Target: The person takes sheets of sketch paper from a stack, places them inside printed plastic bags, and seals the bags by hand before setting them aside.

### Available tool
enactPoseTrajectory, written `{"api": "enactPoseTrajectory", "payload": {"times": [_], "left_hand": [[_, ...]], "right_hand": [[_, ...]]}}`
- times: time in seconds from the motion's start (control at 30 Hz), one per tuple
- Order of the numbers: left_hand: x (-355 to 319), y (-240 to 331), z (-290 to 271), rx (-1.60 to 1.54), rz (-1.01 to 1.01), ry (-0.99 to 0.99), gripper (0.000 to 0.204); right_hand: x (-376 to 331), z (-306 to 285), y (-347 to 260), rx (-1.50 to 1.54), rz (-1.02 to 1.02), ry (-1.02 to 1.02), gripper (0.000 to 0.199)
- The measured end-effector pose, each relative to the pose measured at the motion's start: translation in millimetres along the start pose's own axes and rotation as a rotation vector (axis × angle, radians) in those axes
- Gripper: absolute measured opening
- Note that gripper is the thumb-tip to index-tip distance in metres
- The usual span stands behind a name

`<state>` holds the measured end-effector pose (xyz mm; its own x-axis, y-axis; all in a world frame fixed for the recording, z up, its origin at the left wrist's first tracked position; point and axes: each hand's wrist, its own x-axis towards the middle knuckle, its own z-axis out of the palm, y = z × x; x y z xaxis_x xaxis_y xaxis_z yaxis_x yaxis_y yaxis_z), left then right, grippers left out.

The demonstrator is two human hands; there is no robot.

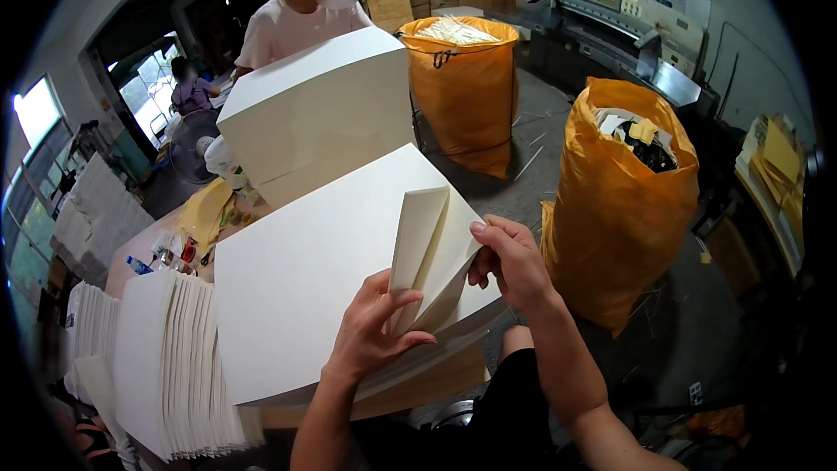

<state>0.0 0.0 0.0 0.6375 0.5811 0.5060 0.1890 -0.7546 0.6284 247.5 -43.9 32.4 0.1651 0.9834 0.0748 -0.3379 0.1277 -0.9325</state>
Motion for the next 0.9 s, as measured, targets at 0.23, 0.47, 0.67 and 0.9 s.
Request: {"api": "enactPoseTrajectory", "payload": {"times": [0.23,0.47,0.67,0.9], "left_hand": [[-4.9,5.7,1.8,-0.066,-0.047,0.041,0.050],[-2.8,2.6,-2.6,-0.094,-0.065,0.046,0.045],[0.1,4.5,-2.4,-0.049,-0.003,0.055,0.043],[0.0,6.0,-0.7,0.004,0.018,-0.001,0.060]], "right_hand": [[-10.1,-2.3,-1.3,-0.021,0.032,0.029,0.032],[-10.9,-0.3,8.4,-0.339,-0.162,0.107,0.042],[-6.4,8.7,-1.1,-0.040,-0.015,0.074,0.036],[-6.2,6.9,3.4,0.048,-0.018,0.037,0.034]]}}
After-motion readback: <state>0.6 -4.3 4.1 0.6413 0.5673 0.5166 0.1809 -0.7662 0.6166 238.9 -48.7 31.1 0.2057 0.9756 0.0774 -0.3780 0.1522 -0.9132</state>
